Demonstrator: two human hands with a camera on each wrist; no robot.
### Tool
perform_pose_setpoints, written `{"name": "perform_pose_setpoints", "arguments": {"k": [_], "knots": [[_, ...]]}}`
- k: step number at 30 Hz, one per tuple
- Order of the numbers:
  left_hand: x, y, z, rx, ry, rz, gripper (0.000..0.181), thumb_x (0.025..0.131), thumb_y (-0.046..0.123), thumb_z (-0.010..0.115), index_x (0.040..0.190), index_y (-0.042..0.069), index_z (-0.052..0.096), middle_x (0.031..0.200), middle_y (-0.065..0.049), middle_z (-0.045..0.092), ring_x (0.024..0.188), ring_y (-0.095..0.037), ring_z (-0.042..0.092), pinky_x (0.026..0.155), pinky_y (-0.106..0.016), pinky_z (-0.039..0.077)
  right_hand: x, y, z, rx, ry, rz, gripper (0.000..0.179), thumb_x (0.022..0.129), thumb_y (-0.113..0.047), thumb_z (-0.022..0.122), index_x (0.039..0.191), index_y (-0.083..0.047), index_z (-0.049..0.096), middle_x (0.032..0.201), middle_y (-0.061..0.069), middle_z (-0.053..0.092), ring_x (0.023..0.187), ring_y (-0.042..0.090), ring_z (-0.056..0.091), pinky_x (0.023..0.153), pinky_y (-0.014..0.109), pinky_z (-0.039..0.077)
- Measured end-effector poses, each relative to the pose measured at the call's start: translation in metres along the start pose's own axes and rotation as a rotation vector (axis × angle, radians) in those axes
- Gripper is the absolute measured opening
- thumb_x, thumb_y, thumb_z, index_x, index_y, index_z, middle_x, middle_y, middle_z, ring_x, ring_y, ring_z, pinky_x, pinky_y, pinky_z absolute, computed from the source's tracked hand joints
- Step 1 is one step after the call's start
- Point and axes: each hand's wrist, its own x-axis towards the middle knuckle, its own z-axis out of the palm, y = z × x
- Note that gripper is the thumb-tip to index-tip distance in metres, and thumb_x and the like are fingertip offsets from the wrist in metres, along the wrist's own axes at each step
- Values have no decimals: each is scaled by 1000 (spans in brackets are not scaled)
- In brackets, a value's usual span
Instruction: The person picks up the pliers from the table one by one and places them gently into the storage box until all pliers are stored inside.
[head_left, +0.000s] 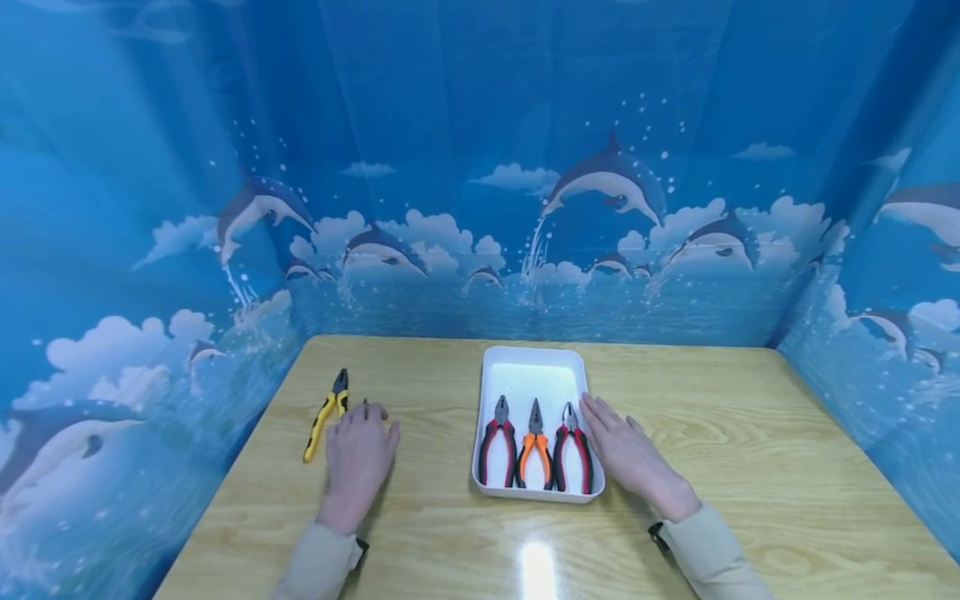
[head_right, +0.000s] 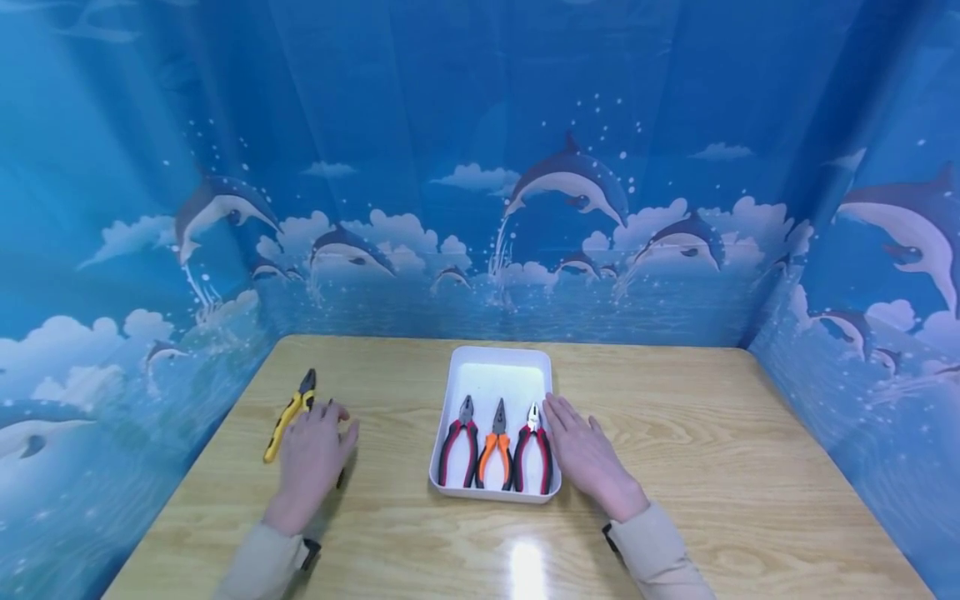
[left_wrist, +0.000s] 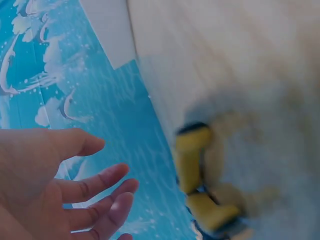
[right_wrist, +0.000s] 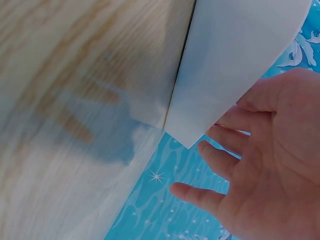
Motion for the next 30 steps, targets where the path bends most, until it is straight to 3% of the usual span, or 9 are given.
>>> {"name": "perform_pose_setpoints", "arguments": {"k": [8,12,16,21,30], "knots": [[-15,-14,-5,93,-90,-66,50,90,34,77,103,-12,62,92,-28,62,84,-42,61,69,-53,48,0,1,0,-1,-2,5,53,107,-20,47,154,1,35,162,18,31,148,41,31,111,68,29],[-17,-16,-6,132,-224,-130,63,87,42,77,101,-16,56,87,-29,56,80,-42,61,71,-55,49,-1,1,-1,-2,-2,2,53,107,-19,48,154,1,35,162,18,31,148,41,31,111,68,30],[-16,-17,-5,161,-334,-154,70,87,48,75,100,-17,54,83,-26,54,75,-37,59,72,-52,50,-1,1,-1,-5,-1,2,53,107,-19,48,154,1,35,162,18,31,148,41,31,111,68,30],[-15,-17,-2,155,-327,-142,67,86,45,77,97,-17,55,79,-23,54,72,-34,58,70,-50,49,-1,2,0,-3,-1,4,52,107,-20,48,154,1,36,162,18,31,148,41,31,111,68,30],[-9,-9,2,184,-356,-125,64,88,44,74,101,-17,58,85,-25,56,80,-38,60,76,-54,49,-1,2,-1,-4,8,-9,52,107,-19,48,154,1,37,161,19,32,147,41,32,111,68,31]]}}
